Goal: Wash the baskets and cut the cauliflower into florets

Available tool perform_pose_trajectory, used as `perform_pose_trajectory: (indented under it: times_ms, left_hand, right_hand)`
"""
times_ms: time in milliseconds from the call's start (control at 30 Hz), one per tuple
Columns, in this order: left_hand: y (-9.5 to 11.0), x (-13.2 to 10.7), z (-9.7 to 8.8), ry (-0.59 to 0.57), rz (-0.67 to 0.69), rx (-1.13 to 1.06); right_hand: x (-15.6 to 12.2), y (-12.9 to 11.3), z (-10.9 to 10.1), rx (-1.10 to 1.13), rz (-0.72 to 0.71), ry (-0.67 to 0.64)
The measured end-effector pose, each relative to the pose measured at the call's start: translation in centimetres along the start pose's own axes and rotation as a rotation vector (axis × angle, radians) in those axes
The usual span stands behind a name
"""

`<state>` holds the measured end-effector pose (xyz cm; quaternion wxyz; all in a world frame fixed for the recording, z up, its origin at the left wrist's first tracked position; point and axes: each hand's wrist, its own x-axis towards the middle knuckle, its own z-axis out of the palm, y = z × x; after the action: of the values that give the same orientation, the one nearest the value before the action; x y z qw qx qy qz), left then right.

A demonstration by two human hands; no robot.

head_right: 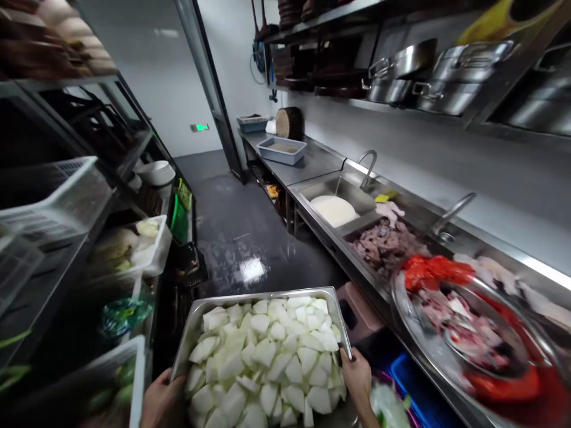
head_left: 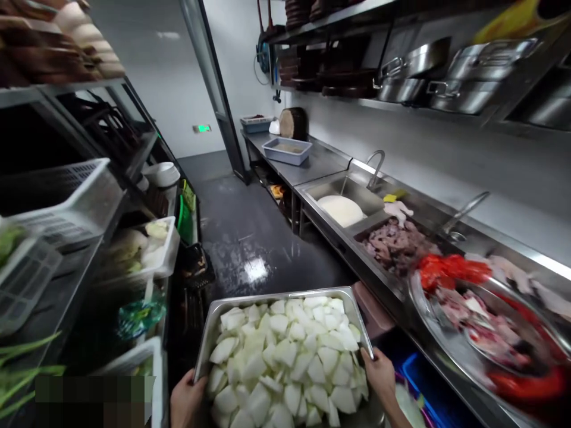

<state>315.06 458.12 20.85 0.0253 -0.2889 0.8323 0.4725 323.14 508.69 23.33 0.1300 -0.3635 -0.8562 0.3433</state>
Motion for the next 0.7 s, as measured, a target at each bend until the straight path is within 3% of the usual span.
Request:
perform_pose_trajectory:
  times_ms: [167,300,433,533,700]
  left_hand:
    - [7.9,14.1,3.0,-0.001,-0.100,0.007]
    - [15.8,23.2,4.4,0.033,-0.072,0.028]
    - [23.6,32.6,6.1,0.014,-0.082,-0.003]
    - [28.9,41.5,9.0,-0.030,-0.096,0.001]
    - [39.0,57.7,15.6,-0.056,-0.031,-0.029]
  right_hand:
    - [14.3,-11.4,9.7,-0.038,-0.020,-0.057]
    - [23.8,-20.8,14.0,-0.069,-0.047,-0.048]
    - [31.7,-28.4,17.5,-0.058,-0.047,-0.030]
    - [38.5,-33.4,21.0,-0.017,-0.063,0.006]
    - [50.6,-41.7,27.2,-0.001,-0.088,0.089]
